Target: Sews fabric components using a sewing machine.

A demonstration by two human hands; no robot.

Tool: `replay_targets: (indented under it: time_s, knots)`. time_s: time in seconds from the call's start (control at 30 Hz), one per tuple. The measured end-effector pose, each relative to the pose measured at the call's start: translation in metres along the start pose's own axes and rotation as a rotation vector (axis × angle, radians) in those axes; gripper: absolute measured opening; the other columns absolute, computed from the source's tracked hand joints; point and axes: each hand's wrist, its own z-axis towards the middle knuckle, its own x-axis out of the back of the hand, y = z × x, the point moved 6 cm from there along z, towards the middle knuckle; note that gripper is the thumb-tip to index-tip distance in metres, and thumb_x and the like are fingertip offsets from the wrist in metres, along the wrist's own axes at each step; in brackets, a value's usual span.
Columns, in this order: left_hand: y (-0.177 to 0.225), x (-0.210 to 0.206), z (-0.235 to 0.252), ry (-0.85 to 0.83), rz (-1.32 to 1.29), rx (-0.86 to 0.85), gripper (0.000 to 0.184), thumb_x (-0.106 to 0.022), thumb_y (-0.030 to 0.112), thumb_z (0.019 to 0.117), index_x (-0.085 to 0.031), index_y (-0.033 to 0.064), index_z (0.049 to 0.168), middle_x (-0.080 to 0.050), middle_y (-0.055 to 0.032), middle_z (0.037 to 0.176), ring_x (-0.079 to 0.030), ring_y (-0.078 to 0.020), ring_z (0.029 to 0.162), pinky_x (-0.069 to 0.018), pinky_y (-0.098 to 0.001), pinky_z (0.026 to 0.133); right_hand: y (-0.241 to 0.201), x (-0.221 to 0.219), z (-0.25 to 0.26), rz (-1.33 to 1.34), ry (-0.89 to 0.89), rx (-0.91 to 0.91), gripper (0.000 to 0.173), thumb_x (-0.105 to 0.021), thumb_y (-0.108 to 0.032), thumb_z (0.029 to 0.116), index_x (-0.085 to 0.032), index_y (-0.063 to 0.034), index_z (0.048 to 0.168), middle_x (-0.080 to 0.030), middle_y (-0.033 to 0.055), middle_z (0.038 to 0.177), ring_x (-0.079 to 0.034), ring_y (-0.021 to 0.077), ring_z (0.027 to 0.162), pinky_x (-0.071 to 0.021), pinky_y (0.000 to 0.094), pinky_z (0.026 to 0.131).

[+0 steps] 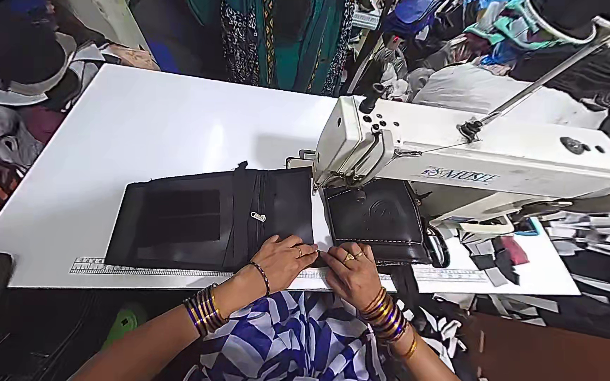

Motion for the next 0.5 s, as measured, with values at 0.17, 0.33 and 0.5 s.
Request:
replay_targets:
  time_s: [0.17, 0.33, 0.5]
  knots:
    - [-0.02, 0.004, 0.014, 0.039, -0.006, 0.007, 0.033, -0.05, 0.012, 0.1017, -0.074, 0.0118, 0.125, -0.071, -0.0034, 0.132, -0.066, -0.0306, 0.118, -0.0529, -0.0486, 0.075, 0.012, -0.008, 0.02, -0.002, -0.007, -0.013, 0.031, -0.052, -0.019, 0.0906, -0.08, -0.0098, 0.098, -0.076, 0.0099, 0.095, -0.067, 0.033, 0.09, -0.0462, 0.0487, 0.078]
    - [-0.039, 0.008, 0.028, 0.035, -0.023, 0.028, 0.035, -0.048, 0.014, 0.1028, -0.074, 0.0124, 0.126, -0.07, -0.004, 0.134, -0.065, -0.0313, 0.121, -0.0525, -0.0501, 0.078, 0.026, -0.018, 0.038, -0.012, -0.013, -0.018, 0.034, -0.051, -0.018, 0.09, -0.081, -0.0095, 0.103, -0.076, 0.0111, 0.097, -0.069, 0.0346, 0.09, -0.0473, 0.0508, 0.077]
    - [-0.057, 0.008, 0.04, 0.076, -0.038, 0.033, 0.036, -0.046, 0.018, 0.104, -0.073, 0.0141, 0.128, -0.07, -0.0038, 0.133, -0.065, -0.0304, 0.122, -0.053, -0.0491, 0.08, 0.04, -0.026, 0.051, -0.009, -0.021, -0.047, 0.035, -0.051, -0.017, 0.0883, -0.081, -0.0098, 0.105, -0.076, 0.0116, 0.099, -0.069, 0.0345, 0.092, -0.0472, 0.0512, 0.078]
